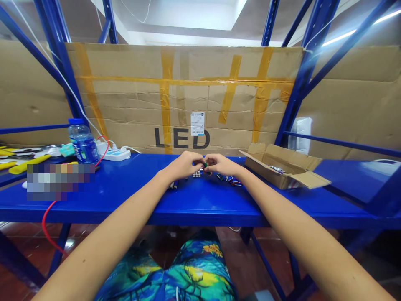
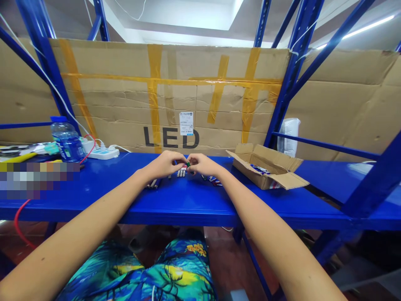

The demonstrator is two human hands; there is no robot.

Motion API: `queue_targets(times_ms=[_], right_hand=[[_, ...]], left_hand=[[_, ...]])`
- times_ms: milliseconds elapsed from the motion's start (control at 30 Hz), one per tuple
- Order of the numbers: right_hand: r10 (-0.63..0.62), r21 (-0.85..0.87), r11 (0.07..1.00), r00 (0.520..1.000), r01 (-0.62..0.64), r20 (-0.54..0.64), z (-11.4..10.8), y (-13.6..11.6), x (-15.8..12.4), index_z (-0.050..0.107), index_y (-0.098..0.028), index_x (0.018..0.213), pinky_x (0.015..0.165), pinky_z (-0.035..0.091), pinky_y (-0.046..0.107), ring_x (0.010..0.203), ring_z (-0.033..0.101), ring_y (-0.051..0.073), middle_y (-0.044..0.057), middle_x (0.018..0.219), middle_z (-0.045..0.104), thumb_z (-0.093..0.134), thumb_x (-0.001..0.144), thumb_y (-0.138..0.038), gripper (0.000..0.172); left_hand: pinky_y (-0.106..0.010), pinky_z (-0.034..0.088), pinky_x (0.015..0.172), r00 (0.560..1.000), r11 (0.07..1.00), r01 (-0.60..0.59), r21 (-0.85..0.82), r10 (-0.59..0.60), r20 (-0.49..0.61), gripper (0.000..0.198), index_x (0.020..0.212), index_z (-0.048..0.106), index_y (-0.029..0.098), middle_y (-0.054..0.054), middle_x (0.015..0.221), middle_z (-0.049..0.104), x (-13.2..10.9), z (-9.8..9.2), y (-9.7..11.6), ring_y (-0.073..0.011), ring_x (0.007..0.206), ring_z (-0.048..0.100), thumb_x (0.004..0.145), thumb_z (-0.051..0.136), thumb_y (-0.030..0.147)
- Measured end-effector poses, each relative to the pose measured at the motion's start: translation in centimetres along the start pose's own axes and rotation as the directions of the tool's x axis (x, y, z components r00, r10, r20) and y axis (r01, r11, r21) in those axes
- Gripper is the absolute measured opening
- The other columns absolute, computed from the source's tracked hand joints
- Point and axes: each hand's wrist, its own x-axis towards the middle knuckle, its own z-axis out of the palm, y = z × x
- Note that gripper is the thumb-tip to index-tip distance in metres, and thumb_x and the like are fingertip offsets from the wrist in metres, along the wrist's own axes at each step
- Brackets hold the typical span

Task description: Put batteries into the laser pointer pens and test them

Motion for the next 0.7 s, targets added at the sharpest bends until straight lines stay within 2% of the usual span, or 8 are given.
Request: queue_targets(times_ms=[67, 133, 300, 400, 467, 567, 633, 700], right_hand=[[0.002, -0.029, 1.0, 1.0, -0.003, -0.022, -0.1, 0.1, 0.0, 0.055, -0.019, 0.087, 0.064, 0.051, 0.03, 0.062, 0.06, 0.014, -0.001, 0.07, 0.064, 0.062, 0.075, -0.015, 0.015], [0.006, -0.073, 0.997, 0.999, -0.009, -0.036, -0.2, 0.2, 0.0, 0.056, -0.018, 0.089, 0.065, 0.051, 0.03, 0.064, 0.061, 0.014, -0.001, 0.072, 0.065, 0.06, 0.076, -0.015, 0.014], [0.008, -0.14, 0.99, 1.0, -0.01, -0.014, -0.2, 0.4, -0.2, 0.058, -0.018, 0.093, 0.069, 0.051, 0.03, 0.069, 0.063, 0.014, 0.002, 0.079, 0.069, 0.058, 0.08, -0.016, 0.013], [0.015, -0.123, 0.992, 1.0, -0.015, -0.004, -0.1, 0.2, -0.2, 0.058, -0.018, 0.094, 0.07, 0.051, 0.031, 0.07, 0.063, 0.014, 0.003, 0.081, 0.068, 0.055, 0.081, -0.016, 0.013], [0.016, -0.118, 0.993, 1.0, -0.017, -0.009, 0.0, 0.0, -0.2, 0.059, -0.017, 0.094, 0.07, 0.051, 0.03, 0.07, 0.062, 0.014, 0.003, 0.081, 0.067, 0.054, 0.082, -0.016, 0.013], [0.005, -0.153, 0.988, 1.0, -0.009, -0.024, 0.1, -0.3, -0.3, 0.061, -0.018, 0.097, 0.067, 0.049, 0.029, 0.068, 0.061, 0.014, 0.002, 0.079, 0.065, 0.053, 0.083, -0.018, 0.016], [-0.01, -0.206, 0.979, 1.0, 0.004, -0.028, 0.1, -0.5, -0.4, 0.062, -0.018, 0.099, 0.065, 0.046, 0.028, 0.066, 0.058, 0.014, 0.001, 0.076, 0.064, 0.052, 0.084, -0.021, 0.018], [-0.03, -0.239, 0.971, 0.999, 0.022, -0.028, 0.2, -0.8, -0.4, 0.062, -0.018, 0.098, 0.063, 0.043, 0.027, 0.064, 0.054, 0.013, -0.001, 0.072, 0.061, 0.05, 0.085, -0.023, 0.019]], left_hand=[[-0.027, 0.045, 0.075, 0.999, 0.997, 0.031, 0.066, -0.032, 0.013, 0.021, 0.089, 0.073, 0.019, -0.005, 0.089, 0.074, -0.1, -0.8, -0.1, -0.0167, 0.081, 0.064, 0.082, 0.053, 0.017], [-0.027, 0.043, 0.072, 0.989, 0.983, 0.102, 0.153, -0.116, 0.086, 0.019, 0.083, 0.073, 0.019, -0.005, 0.084, 0.073, -0.4, -1.7, -0.3, -0.0173, 0.077, 0.063, 0.077, 0.055, 0.018], [-0.026, 0.036, 0.057, 0.893, 0.944, 0.259, 0.203, -0.314, 0.322, 0.008, 0.067, 0.071, 0.021, -0.002, 0.065, 0.068, -1.4, -2.9, -1.0, -0.0155, 0.061, 0.056, 0.066, 0.063, 0.022], [-0.027, 0.035, 0.054, 0.846, 0.921, 0.323, 0.217, -0.384, 0.37, 0.006, 0.063, 0.07, 0.021, -0.003, 0.062, 0.067, -1.7, -2.6, -1.1, -0.0158, 0.057, 0.054, 0.062, 0.065, 0.021], [-0.026, 0.035, 0.054, 0.835, 0.917, 0.336, 0.217, -0.396, 0.381, 0.007, 0.063, 0.07, 0.02, -0.003, 0.061, 0.066, -1.6, -2.3, -1.1, -0.0155, 0.055, 0.054, 0.062, 0.063, 0.018], [-0.025, 0.037, 0.057, 0.891, 0.941, 0.315, 0.122, -0.338, 0.302, 0.012, 0.067, 0.07, 0.019, -0.003, 0.065, 0.068, -1.1, -2.0, -0.7, -0.0148, 0.059, 0.057, 0.067, 0.059, 0.017], [-0.024, 0.04, 0.061, 0.942, 0.953, 0.302, -0.002, -0.298, 0.152, 0.014, 0.074, 0.071, 0.018, -0.003, 0.071, 0.07, -0.8, -1.6, -0.3, -0.0146, 0.066, 0.06, 0.071, 0.057, 0.018], [-0.024, 0.043, 0.064, 0.953, 0.946, 0.299, -0.125, -0.301, 0.003, 0.014, 0.078, 0.07, 0.017, -0.003, 0.074, 0.071, -0.4, -1.1, -0.1, -0.0142, 0.069, 0.061, 0.074, 0.057, 0.02]])
